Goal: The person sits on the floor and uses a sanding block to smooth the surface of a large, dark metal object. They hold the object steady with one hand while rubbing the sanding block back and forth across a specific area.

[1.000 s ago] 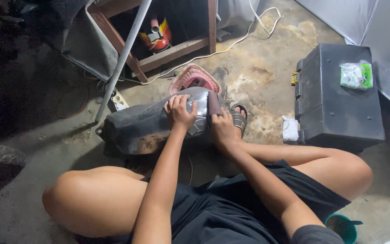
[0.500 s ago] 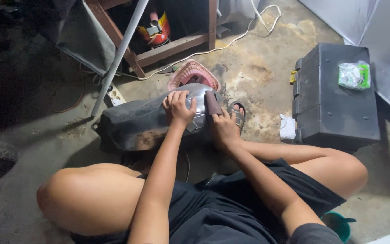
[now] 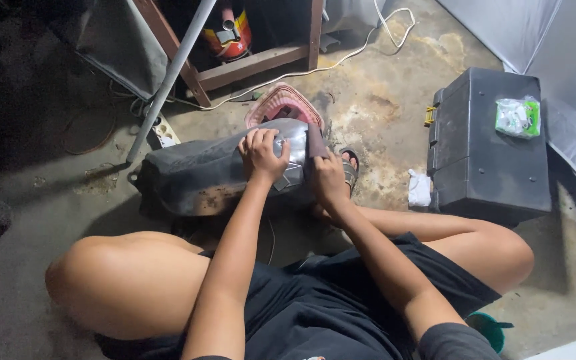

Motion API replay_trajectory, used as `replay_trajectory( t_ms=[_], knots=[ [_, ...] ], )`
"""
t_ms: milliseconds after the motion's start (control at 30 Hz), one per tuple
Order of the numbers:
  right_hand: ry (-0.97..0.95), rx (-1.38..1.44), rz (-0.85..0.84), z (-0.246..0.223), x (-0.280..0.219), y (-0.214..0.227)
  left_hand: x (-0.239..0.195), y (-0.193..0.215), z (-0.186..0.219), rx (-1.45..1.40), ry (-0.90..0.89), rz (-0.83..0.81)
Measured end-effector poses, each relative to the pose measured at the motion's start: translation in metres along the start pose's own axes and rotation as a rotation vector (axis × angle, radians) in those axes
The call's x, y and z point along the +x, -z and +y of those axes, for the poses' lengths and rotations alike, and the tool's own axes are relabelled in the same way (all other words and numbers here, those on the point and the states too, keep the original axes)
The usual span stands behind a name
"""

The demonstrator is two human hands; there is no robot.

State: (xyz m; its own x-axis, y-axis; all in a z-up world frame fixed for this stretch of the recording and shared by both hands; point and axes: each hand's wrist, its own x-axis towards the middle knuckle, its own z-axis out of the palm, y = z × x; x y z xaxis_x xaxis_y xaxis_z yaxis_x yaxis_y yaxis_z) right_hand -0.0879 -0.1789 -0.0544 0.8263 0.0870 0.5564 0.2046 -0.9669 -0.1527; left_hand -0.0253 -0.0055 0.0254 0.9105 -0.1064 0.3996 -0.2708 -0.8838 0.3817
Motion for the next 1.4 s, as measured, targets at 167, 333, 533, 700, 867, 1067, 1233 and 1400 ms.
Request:
replay_trajectory(
  t_ms=[167, 333, 533, 700, 867, 1067, 1233, 1400],
  knots=[
    [0.027, -0.032, -0.079, -0.013, -0.021, 0.021, -0.003, 0.01, 0.005, -0.024, 0.018, -0.026],
    [-0.63, 0.667, -0.29, 0.028, 0.044, 0.047, 0.003, 0.004, 0.0, -0.028, -0.015, 0.007],
    [-1.096, 1.357, 0.166, 0.121, 0.014, 0.01, 0.003, -0.001, -0.003, -0.027, -0.025, 0.008],
    [-1.233, 1.331, 0.088, 0.127, 0.006, 0.021, 0.0, 0.009, 0.002, -0.033, -0.024, -0.019],
    [-1.085, 1.209, 0.048, 0.102, 0.007, 0.015, 0.002, 0.012, 0.003, -0.035, -0.019, -0.026],
    [-0.686, 1.061, 0.047, 0.052, 0.011, 0.051, 0.003, 0.01, 0.001, -0.049, -0.005, -0.059],
    [-0.268, 0.514, -0.061, 0.013, 0.014, 0.075, 0.003, 0.005, -0.002, -0.047, -0.003, -0.051],
    [-0.271, 0.51, 0.002, 0.01, 0.014, 0.081, 0.004, 0.003, -0.003, -0.051, 0.002, -0.062]
  ],
)
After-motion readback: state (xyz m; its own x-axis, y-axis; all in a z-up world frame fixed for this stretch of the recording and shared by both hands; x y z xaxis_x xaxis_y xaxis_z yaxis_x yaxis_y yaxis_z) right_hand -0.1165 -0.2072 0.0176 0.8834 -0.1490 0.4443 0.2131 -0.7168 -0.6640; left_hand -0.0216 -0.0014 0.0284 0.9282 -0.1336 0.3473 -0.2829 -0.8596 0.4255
